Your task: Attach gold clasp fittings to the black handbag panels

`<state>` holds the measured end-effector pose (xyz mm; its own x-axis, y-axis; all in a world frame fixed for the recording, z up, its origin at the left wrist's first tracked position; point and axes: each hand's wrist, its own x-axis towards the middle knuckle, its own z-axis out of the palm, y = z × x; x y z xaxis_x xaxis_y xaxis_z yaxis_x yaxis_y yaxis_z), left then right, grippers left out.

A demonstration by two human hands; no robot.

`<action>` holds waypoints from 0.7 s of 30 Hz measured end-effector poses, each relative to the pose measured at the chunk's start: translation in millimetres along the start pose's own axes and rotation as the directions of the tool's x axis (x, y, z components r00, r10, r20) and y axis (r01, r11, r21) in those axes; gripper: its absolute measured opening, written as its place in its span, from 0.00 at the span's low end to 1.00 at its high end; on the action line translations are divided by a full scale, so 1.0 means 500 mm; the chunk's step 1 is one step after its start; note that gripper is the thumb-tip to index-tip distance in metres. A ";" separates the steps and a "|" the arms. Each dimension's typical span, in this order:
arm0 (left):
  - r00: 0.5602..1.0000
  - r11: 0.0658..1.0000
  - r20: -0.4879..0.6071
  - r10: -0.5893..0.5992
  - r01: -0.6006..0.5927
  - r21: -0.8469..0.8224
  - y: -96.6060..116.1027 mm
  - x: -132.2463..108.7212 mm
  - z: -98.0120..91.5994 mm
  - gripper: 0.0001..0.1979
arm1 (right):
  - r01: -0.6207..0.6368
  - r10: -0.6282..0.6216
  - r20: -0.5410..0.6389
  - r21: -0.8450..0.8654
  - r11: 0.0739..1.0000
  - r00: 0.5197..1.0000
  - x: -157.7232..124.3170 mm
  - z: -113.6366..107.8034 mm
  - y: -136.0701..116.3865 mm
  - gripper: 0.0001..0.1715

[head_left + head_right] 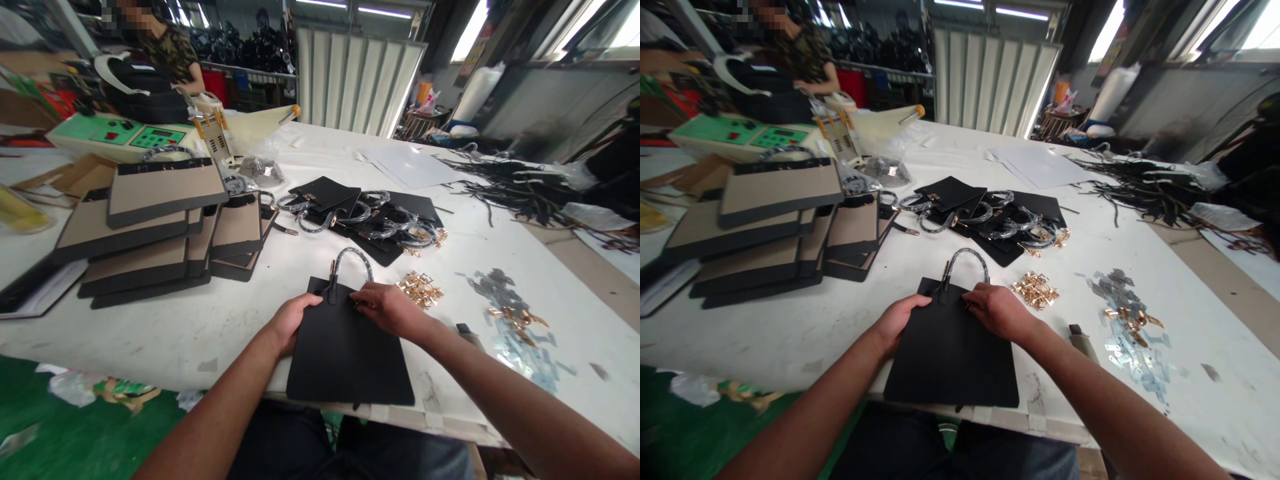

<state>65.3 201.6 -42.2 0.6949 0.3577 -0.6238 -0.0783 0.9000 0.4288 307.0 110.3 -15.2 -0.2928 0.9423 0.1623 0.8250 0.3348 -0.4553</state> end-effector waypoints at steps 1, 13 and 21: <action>1.000 1.000 -0.005 -0.007 0.007 0.002 0.000 -0.001 0.001 0.14 | -0.008 0.008 0.005 -0.011 1.000 1.000 0.000 0.001 0.000 0.15; 1.000 1.000 -0.019 0.013 -0.013 0.014 -0.003 -0.003 0.004 0.15 | -0.087 0.089 -0.033 0.047 0.995 0.996 -0.009 0.013 -0.016 0.12; 0.999 0.999 0.044 -0.032 0.032 0.020 -0.001 0.004 -0.002 0.14 | -0.078 0.077 0.014 0.050 0.996 0.997 -0.010 0.001 -0.007 0.10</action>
<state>66.0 202.2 -44.6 0.7275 0.3172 -0.6084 -0.0420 0.9056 0.4219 305.2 104.6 -14.7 -0.2348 0.9653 0.1141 0.8200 0.2597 -0.5100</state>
